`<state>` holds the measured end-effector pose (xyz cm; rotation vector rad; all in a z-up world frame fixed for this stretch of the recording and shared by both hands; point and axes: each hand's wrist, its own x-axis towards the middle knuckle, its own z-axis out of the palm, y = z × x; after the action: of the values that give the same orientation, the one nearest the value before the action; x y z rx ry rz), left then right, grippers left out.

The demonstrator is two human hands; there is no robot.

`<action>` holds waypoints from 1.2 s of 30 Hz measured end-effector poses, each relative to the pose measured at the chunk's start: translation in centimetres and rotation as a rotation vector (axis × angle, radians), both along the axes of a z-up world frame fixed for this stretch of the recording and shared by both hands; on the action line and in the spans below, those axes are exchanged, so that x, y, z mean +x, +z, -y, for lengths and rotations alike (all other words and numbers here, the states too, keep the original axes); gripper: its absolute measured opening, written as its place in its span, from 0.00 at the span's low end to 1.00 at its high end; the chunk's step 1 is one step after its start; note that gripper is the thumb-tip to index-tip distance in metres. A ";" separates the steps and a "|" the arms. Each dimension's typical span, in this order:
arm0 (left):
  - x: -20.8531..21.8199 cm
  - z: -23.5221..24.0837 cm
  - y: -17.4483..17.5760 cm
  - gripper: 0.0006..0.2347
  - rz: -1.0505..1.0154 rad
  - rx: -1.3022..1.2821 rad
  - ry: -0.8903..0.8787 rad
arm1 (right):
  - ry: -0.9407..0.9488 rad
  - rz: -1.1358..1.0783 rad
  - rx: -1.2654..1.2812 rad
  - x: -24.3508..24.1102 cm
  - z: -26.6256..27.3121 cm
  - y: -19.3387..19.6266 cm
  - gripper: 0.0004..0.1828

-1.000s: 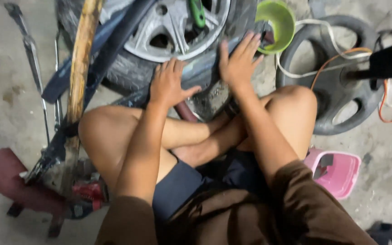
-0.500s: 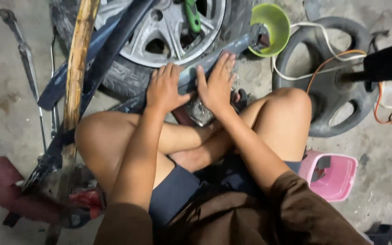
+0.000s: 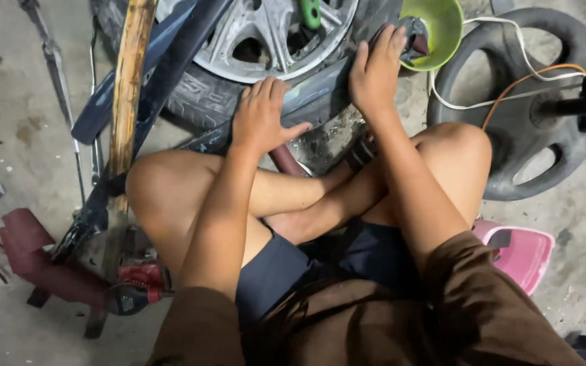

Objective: A person sitting on the floor uses sandpaper to smooth the surface of a long metal component.

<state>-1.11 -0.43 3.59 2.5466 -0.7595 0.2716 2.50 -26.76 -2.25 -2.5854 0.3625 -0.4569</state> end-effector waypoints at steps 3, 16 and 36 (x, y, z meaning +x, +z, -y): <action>0.0 -0.2 0.4 0.31 0.019 -0.041 -0.020 | 0.097 0.151 -0.189 -3.1 -3.9 1.1 0.36; 0.0 -1.3 0.8 0.27 -0.174 -0.076 -0.111 | 0.122 -0.249 1.305 -16.6 -3.7 12.3 0.26; -6.0 -0.9 6.4 0.13 0.311 -0.271 0.020 | 0.273 0.000 1.508 -25.9 -1.7 14.4 0.23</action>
<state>-7.08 0.49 9.95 2.2821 -0.7502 0.7381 -23.44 -25.02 12.18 -1.1240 0.1961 0.0001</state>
